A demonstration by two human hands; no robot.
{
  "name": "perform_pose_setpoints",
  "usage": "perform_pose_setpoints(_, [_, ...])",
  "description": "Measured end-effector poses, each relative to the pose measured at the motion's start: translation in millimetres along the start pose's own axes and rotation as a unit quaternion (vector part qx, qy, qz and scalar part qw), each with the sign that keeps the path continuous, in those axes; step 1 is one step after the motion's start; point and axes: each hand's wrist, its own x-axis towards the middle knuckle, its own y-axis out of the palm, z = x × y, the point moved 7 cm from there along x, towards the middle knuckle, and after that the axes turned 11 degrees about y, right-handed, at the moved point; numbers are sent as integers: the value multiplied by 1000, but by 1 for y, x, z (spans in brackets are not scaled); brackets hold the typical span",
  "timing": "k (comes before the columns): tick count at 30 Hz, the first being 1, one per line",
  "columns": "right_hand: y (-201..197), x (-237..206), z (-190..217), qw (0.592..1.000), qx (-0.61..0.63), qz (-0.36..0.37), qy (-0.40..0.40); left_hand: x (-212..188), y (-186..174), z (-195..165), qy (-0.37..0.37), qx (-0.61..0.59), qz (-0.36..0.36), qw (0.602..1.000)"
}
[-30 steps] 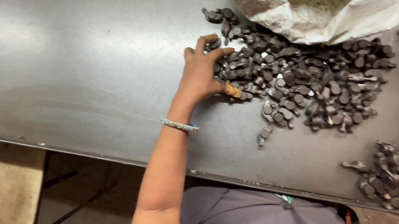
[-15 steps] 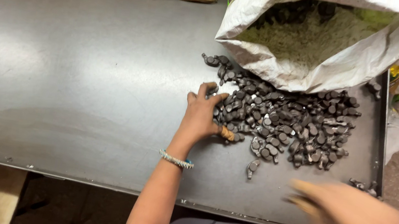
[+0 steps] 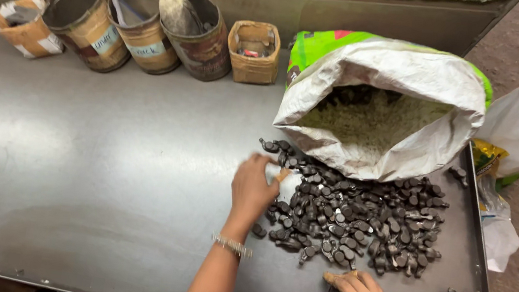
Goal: The person picks small dark metal castings one at a time from a pile on a metal table, turns and handles each piece with their fingers, and places pieces into separate piles on the table, occasionally tossing pieces into a large open sack at the head of the table.
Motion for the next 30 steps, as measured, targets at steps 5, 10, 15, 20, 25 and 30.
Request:
perform_pose_setpoints(5, [-6,0,-18,994,39,-68,81,58,10,-3,55,19,-22,998])
perform_pose_setpoints(10, [-6,-14,-58,922,296,-40,246,37,31,4,79,0,36,996])
perform_pose_setpoints(15, [5,-16,-77,791,553,0,261,0,19,4,69,-65,17,995])
perform_pose_setpoints(20, [29,-30,-84,643,689,92,322,-63,-9,-23,162,-49,-85,982])
perform_pose_setpoints(25, [33,-36,-83,611,710,107,335,-148,-4,-53,98,-119,-137,979])
perform_pose_setpoints(30, [6,-38,-69,689,649,95,308,-186,19,-70,-32,-240,-99,965])
